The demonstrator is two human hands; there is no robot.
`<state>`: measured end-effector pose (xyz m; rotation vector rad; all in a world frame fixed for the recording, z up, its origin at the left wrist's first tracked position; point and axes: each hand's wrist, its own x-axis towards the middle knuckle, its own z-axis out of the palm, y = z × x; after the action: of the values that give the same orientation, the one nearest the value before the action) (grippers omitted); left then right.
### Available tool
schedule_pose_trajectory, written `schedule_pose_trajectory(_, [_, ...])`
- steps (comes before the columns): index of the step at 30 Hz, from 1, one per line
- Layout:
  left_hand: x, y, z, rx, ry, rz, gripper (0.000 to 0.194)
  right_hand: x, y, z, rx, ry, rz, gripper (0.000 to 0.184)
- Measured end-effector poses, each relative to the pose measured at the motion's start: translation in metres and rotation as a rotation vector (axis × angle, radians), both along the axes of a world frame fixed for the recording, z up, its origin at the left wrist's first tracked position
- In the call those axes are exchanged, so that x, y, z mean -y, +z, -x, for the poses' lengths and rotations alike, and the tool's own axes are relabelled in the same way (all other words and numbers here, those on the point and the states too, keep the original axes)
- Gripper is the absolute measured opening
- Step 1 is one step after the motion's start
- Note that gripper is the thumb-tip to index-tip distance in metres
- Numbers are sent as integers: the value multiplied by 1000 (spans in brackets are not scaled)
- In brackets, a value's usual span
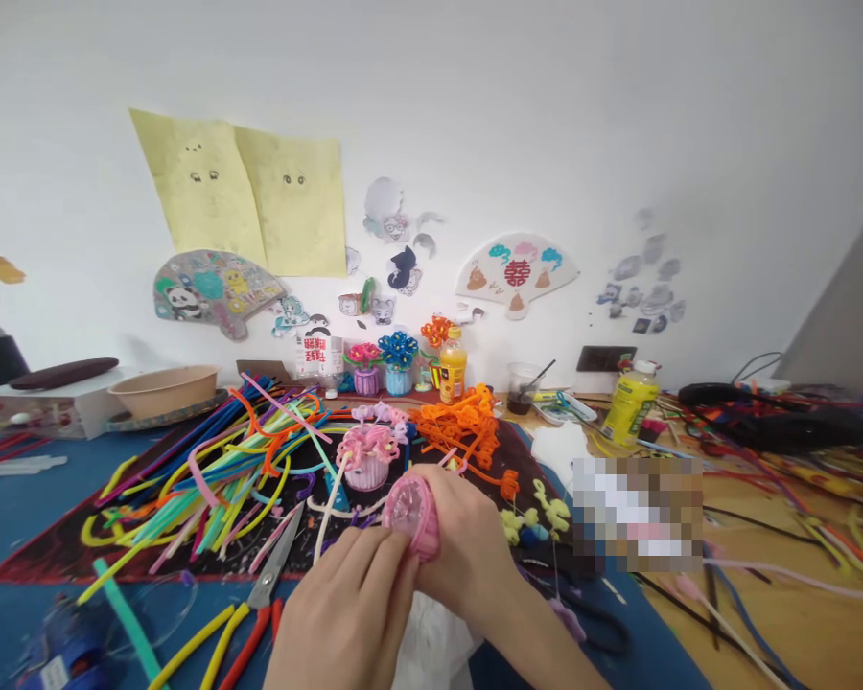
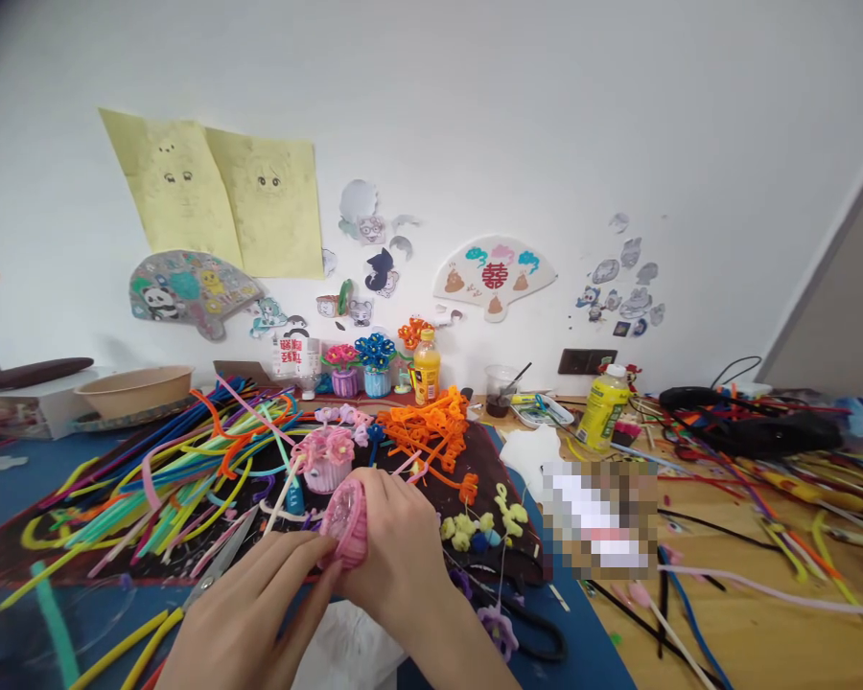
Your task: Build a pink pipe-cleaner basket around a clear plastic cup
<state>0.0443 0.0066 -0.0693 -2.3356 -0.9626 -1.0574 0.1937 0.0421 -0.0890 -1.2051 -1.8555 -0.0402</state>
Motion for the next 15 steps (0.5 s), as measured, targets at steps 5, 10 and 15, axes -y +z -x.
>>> schedule_pose_trajectory(5, [-2, -13, 8, -172, 19, -157, 25, -2, -3, -2, -68, 93, -49, 48])
schedule_pose_trajectory(10, [-2, -27, 16, -358, 49, -238, 29, -2, -2, -1, -164, 132, -42, 51])
schedule_pose_trajectory(15, [1, -30, 16, -350, 92, -283, 26, 0, 1, 1, -103, 131, -126, 22])
